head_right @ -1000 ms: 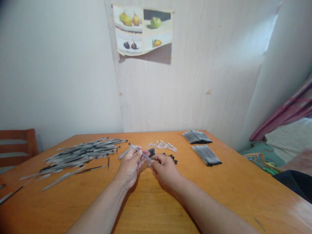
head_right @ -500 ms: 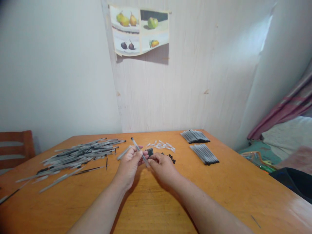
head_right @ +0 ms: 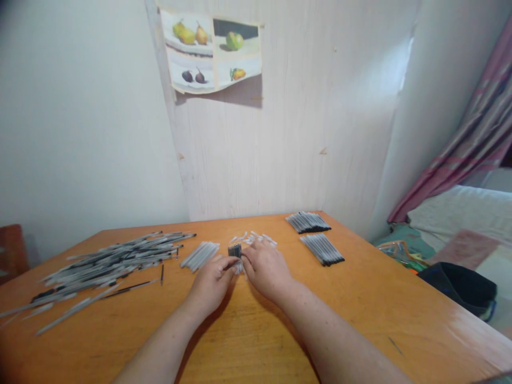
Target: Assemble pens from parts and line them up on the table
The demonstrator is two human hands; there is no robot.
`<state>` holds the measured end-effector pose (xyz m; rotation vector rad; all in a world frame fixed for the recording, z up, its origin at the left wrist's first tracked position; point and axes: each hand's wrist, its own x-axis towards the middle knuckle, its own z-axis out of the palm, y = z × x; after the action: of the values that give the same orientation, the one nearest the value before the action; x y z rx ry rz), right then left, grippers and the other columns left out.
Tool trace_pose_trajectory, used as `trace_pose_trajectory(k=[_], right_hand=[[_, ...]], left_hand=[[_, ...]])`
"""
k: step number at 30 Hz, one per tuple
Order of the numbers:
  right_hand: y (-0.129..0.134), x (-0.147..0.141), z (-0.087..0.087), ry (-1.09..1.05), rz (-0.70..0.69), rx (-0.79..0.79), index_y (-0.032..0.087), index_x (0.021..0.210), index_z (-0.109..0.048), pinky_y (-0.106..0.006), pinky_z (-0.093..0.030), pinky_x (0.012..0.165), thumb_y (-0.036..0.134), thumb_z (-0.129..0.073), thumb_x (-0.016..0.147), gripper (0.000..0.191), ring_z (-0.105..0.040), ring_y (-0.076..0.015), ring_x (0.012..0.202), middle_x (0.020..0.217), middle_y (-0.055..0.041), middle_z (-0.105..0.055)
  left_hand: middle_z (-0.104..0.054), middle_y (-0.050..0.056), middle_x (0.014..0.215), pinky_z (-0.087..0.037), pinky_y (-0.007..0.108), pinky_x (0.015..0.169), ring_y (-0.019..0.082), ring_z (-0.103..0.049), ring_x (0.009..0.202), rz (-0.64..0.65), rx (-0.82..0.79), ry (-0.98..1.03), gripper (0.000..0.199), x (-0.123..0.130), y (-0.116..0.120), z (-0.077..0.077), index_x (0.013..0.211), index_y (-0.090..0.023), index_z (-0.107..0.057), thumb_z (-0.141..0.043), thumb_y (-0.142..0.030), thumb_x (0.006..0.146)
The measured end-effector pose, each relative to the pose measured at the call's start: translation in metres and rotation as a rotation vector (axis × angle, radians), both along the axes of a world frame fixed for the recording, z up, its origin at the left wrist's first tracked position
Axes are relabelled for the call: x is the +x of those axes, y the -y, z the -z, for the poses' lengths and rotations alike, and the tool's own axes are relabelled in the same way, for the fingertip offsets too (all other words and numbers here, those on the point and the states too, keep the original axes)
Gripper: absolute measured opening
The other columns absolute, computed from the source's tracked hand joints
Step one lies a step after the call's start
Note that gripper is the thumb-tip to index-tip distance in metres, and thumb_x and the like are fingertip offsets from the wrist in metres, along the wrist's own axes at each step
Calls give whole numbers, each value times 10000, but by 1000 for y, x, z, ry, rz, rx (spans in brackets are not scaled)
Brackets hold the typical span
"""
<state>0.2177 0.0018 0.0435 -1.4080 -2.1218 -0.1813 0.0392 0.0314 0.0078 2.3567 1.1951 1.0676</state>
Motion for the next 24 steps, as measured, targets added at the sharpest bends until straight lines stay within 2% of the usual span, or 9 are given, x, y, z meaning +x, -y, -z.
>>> trace_pose_trajectory(k=[6, 10, 12, 17, 20, 24], right_hand=[[3, 1, -2, 82, -2, -124, 224, 911, -744, -285, -404, 760, 306, -507, 925, 251, -588, -189, 869, 873, -64, -667], [-2, 10, -4, 33, 54, -131, 216, 850, -745, -275, -381, 702, 258, -552, 869, 198, -582, -187, 835, 862, -66, -663], [-6, 21, -7, -19, 146, -111, 218, 842, -746, -275, -371, 686, 258, -559, 852, 192, -581, -191, 837, 865, -69, -660], [-16, 62, -21, -166, 426, -119, 220, 824, -745, -270, -347, 632, 308, -553, 839, 211, -593, -189, 804, 866, -66, -687], [-19, 90, -28, -225, 568, -187, 224, 813, -735, -267, -331, 590, 313, -550, 809, 206, -599, -184, 736, 774, -49, -691], [-18, 127, -24, -241, 695, -247, 220, 753, -715, -265, -319, 557, 327, -538, 787, 209, -592, -181, 686, 733, -45, -683]], left_hand=[[-706, 31, 1000, -387, 391, 878, 238, -580, 1007, -124, 96, -190, 253, 0, 6, -5, 1075, -323, -714, -533, -290, 903], [-656, 61, 1190, -369, 426, 971, 272, -530, 1124, -191, 186, -119, 353, 0, 3, -4, 1186, -290, -663, -613, -294, 836], [-624, 76, 1243, -369, 441, 993, 288, -512, 1159, -247, 218, -60, 408, -2, 0, -4, 1224, -271, -633, -629, -312, 818], [-656, 74, 1151, -378, 453, 1007, 290, -539, 1126, -315, 250, -12, 291, -9, -6, -5, 1108, -252, -662, -584, -304, 833], [-662, 79, 1136, -376, 450, 1019, 284, -546, 1124, -317, 258, 3, 262, -11, -8, -5, 1072, -231, -667, -558, -308, 846], [-669, 85, 1122, -385, 443, 1013, 276, -556, 1114, -315, 255, 24, 268, -12, -10, -5, 1062, -214, -670, -533, -324, 860]])
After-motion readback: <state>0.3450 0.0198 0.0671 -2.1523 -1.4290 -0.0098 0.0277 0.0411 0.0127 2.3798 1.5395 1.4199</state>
